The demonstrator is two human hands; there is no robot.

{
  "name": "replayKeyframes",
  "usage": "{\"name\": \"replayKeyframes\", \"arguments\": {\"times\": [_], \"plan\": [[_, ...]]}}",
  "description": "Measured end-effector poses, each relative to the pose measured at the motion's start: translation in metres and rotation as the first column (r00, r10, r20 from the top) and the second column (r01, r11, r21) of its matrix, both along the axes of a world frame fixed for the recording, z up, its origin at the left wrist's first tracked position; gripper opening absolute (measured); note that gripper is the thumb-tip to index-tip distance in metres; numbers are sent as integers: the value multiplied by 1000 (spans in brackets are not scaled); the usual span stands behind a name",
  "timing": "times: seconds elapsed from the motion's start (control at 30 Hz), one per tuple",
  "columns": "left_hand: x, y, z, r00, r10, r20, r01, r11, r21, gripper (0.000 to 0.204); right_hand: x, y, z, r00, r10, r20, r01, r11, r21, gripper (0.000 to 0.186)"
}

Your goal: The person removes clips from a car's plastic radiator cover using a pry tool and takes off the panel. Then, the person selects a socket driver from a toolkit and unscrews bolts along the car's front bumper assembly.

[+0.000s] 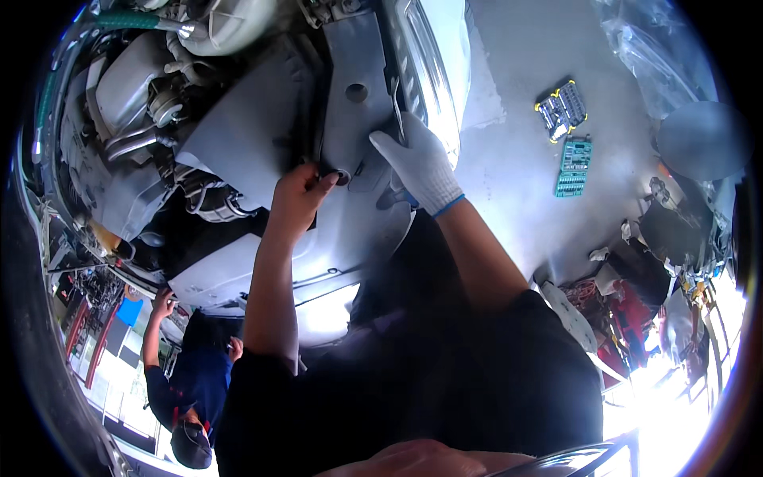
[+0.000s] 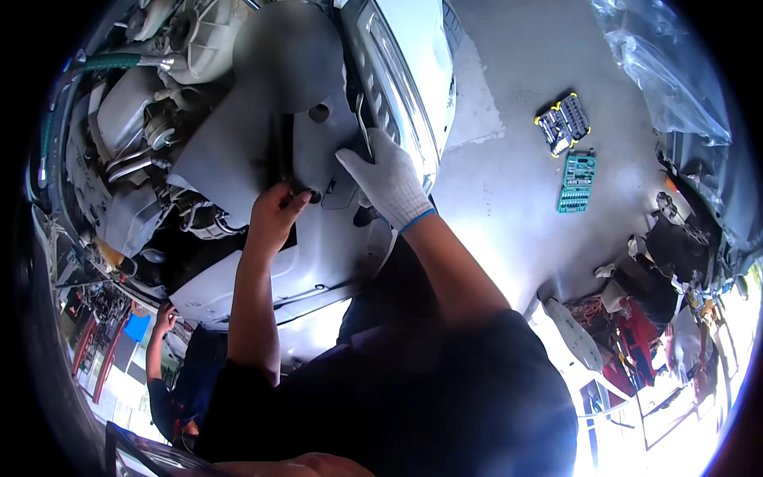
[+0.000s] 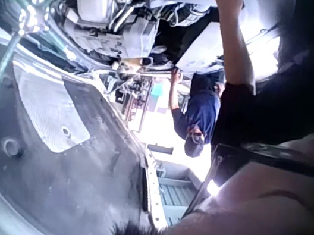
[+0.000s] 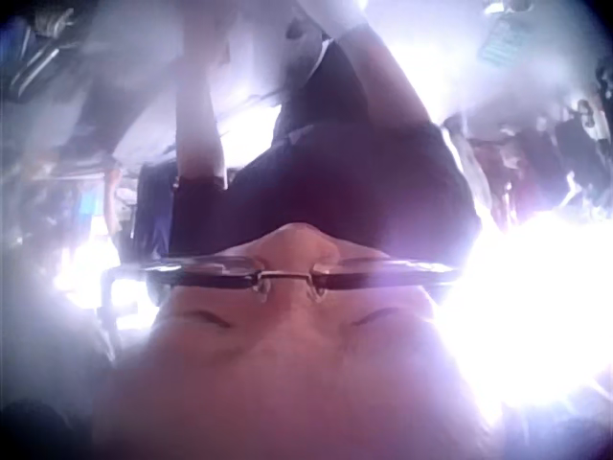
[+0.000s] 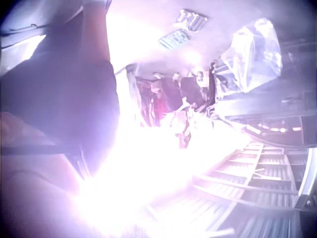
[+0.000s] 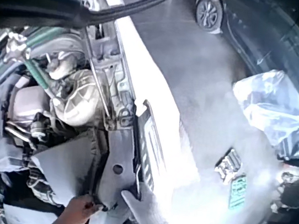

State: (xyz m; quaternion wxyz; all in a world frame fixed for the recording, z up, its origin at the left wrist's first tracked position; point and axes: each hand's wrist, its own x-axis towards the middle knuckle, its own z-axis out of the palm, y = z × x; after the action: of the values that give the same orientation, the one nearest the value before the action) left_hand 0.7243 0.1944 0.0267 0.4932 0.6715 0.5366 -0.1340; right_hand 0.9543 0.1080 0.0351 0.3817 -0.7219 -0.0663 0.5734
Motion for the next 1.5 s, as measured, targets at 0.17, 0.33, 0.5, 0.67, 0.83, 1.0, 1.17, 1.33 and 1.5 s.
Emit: {"name": "replayKeyframes", "arguments": {"times": [0.17,0.33,0.5,0.67,0.83,1.0,1.17,1.33,1.5], "plan": [[-15,-18,19,985,126,114,-112,987,-119,28,8,-71,-9,870,388,-303,-413,910,-22,38],[-35,-14,-3,981,132,143,-112,984,-141,31,-17,-115,-46,699,612,-369,-638,767,65,40],[-61,-30,-4,993,64,-104,-95,937,-337,38,-9,-136,-79,596,518,-613,-580,806,117,51],[-103,-55,7,969,-143,-201,111,981,-159,42,-31,-127,-72,665,544,-511,-661,747,-65,44],[-101,-61,10,946,-264,-188,266,964,-13,39,-44,-142,-54,729,610,-309,-670,729,-141,51],[-111,-89,6,985,-49,-165,53,998,18,36,-55,-140,-32,779,511,-364,-577,811,-94,38],[-104,-171,42,720,693,-17,-691,719,71,37,-44,-144,-51,746,509,-429,-622,764,-173,35],[-174,-331,34,-184,975,-125,-983,-186,-3,24,-54,-139,-35,776,468,-423,-577,798,-173,37],[-191,-378,16,-316,936,-156,-770,-349,-535,45,-66,-136,-21,829,436,-351,-535,801,-269,36]]}}
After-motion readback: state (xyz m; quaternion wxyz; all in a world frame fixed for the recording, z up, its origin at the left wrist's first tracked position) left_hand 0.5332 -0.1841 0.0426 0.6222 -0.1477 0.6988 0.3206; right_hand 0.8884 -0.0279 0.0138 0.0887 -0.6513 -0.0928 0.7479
